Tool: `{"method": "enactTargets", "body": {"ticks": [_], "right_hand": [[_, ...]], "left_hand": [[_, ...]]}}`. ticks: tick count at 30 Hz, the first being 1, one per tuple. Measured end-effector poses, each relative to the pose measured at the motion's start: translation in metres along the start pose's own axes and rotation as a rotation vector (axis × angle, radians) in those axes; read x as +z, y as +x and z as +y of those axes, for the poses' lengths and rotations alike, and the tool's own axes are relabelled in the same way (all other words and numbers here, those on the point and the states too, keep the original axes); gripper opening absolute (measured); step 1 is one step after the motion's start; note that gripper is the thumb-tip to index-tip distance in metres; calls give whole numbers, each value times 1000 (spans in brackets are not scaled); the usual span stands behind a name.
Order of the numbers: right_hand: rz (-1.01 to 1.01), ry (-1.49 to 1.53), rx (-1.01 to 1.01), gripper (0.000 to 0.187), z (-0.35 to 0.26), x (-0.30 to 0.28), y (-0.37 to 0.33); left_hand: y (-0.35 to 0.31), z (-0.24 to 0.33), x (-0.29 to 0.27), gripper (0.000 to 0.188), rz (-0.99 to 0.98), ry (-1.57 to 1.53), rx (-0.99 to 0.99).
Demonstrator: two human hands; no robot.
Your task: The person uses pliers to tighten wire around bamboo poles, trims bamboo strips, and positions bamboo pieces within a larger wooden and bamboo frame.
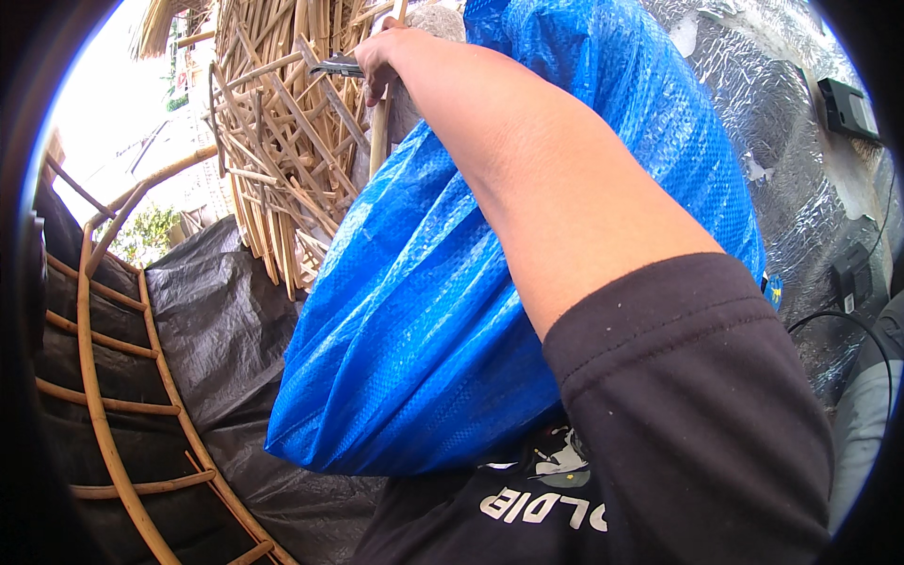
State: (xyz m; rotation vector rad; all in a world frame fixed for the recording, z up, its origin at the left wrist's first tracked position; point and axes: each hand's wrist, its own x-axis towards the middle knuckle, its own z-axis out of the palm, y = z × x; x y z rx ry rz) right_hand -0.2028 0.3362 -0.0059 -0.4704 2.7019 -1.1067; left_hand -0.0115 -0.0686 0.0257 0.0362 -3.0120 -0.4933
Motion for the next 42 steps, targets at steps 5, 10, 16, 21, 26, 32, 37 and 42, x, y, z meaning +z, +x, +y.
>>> {"method": "enactTargets", "body": {"ticks": [5, 10, 16, 21, 26, 32, 37, 42], "right_hand": [[-42, -66, 30, 59, -1, -4, -5], [87, -31, -62, 57, 4, 7, -4], [45, 3, -57, 56, 28, 12, 1], [61, 38, -150, 58, 11, 4, 9], [24, 4, -86, 64, 16, 10, -2], [-22, 1, -55, 46, 12, -2, -8], [1, 33, -95, 42, 4, 5, -8], [-33, 36, -49, 50, 18, 4, -1]], "left_hand": [[-2, 2, 4, 31, -3, -7, 3], [-8, 3, 11, 31, 12, -28, -17], [-9, 44, 21, 33, 31, -2, -39], [-19, 54, 2, 36, 120, 44, 11], [5, 90, 20, 9, 146, -365, 364], [54, 185, 50, 26, -34, -494, 241], [67, 181, 69, 14, 99, -483, 373], [69, 195, 84, 20, 119, -458, 68]]}}
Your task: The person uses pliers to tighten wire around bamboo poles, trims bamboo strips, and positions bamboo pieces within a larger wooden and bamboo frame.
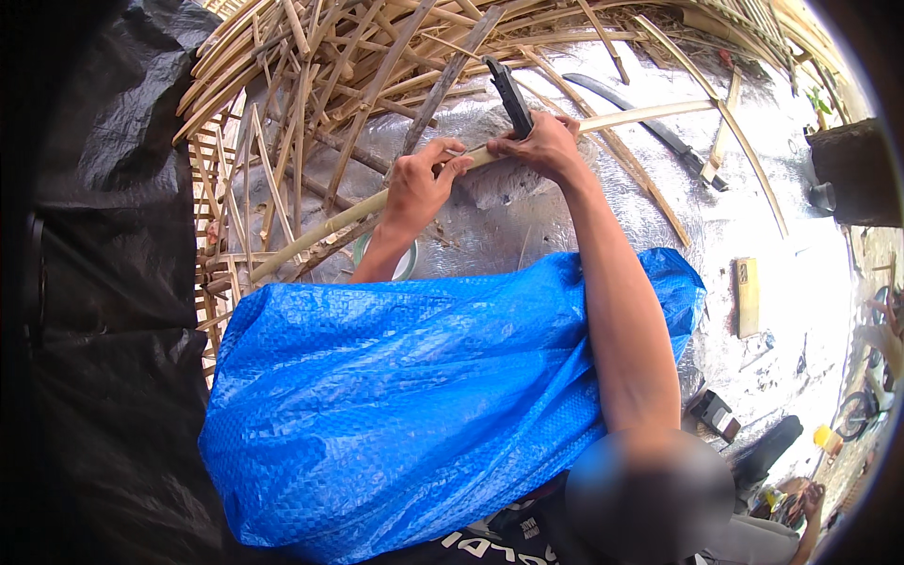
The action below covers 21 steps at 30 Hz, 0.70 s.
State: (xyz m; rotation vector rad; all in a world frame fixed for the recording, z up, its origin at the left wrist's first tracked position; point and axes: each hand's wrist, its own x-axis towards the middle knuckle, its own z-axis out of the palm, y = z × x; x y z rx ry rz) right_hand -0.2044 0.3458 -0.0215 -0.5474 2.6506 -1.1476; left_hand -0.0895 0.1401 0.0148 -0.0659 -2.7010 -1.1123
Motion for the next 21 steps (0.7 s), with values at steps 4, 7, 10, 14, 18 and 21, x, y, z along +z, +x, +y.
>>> {"method": "enactTargets", "body": {"ticks": [4, 7, 10, 14, 18, 21], "right_hand": [[-38, 7, -18, 50, -10, 1, 0], [-31, -2, 5, 48, -9, 1, 2], [5, -20, 7, 49, -4, 1, 1], [9, -23, -9, 47, -8, -1, 0], [-1, 1, -31, 44, -19, -2, -4], [11, -5, -20, 43, -16, -3, -4]], "left_hand": [[2, -10, 4, 15, 156, 40, 288], [9, -8, 9, 14, 141, 33, 250], [20, 3, 11, 16, 45, -171, 77], [28, 3, 17, 21, -51, -417, -6], [29, -6, 29, 17, 39, -556, 5], [30, -9, 27, 16, 101, -398, 53]]}}
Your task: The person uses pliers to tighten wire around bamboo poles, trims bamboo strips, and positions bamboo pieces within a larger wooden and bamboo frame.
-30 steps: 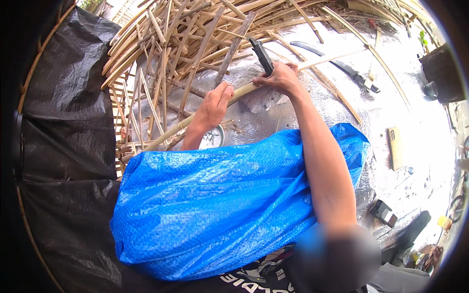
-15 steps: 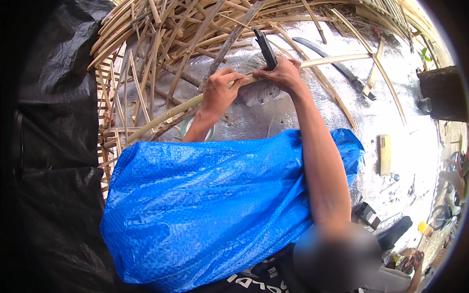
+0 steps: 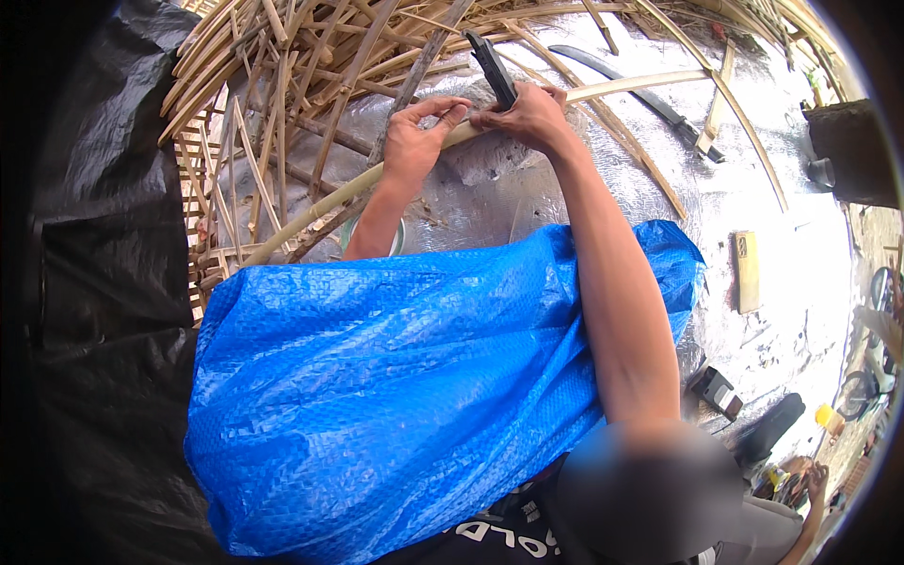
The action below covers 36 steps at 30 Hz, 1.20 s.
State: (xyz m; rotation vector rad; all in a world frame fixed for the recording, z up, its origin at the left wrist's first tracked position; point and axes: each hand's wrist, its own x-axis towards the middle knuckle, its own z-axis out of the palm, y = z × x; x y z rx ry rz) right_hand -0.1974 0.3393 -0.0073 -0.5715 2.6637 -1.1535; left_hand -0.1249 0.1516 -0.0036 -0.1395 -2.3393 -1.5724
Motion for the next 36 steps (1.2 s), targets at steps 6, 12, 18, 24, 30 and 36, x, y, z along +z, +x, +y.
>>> {"method": "enactTargets", "body": {"ticks": [6, 12, 18, 24, 30, 36], "right_hand": [[-23, -9, 2, 49, 4, 0, 1], [-5, -27, -31, 50, 11, 4, 6], [-6, -13, -32, 50, 11, 4, 6], [24, 16, -75, 51, 14, 9, 7], [78, 11, -99, 52, 22, 11, 7], [-24, 3, -49, 61, 20, 8, 11]], "left_hand": [[0, -2, -8, 19, -59, -117, -208], [-6, -3, -1, 16, 17, 181, -48], [-11, -2, 5, 13, 61, 207, 106], [-14, -11, 9, 9, 111, 310, 271], [-17, -13, 18, 9, 145, 346, 293], [-17, -12, 21, 9, 214, 351, 361]]}}
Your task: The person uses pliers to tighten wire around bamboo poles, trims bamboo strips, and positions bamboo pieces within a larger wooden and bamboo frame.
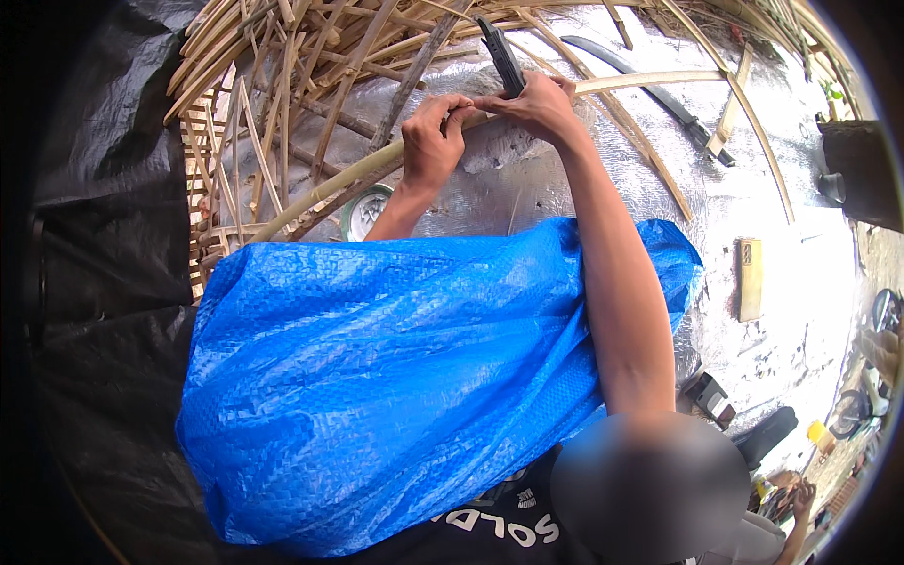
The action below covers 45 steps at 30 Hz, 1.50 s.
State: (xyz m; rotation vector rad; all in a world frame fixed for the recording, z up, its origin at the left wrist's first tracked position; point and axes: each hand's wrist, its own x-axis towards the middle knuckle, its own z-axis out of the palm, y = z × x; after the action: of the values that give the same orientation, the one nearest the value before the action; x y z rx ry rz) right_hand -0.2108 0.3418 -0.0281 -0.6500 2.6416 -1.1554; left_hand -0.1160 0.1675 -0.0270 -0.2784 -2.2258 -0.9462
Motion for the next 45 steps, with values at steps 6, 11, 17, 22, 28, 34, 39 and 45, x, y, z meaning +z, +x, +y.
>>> {"method": "enactTargets", "body": {"ticks": [6, 11, 17, 22, 28, 34, 39, 45], "right_hand": [[27, 134, 82, 65, -8, -3, -3], [1, 54, 63, 63, -1, -8, -3], [34, 24, 11, 58, -5, -4, -6], [75, -16, 18, 48, -5, -1, -4], [76, -16, 19, 52, -4, -1, -4], [82, -96, -22, 58, 0, -3, -6], [71, -90, -57, 55, -3, -3, -8], [71, -80, -60, 52, -3, -2, -8]], "left_hand": [[-6, -6, 1, 8, 47, -9, 19], [-6, -6, 4, 8, 44, -69, -45], [-3, -3, 2, 8, 5, -2, -19], [-3, -2, 7, 6, -2, 69, -9], [-5, -4, 9, 7, -14, 74, 3], [-3, -6, 7, 7, -19, 34, 18], [-3, -4, 6, 8, -22, 33, 14], [-2, -7, 7, 8, -10, -6, 37]]}}
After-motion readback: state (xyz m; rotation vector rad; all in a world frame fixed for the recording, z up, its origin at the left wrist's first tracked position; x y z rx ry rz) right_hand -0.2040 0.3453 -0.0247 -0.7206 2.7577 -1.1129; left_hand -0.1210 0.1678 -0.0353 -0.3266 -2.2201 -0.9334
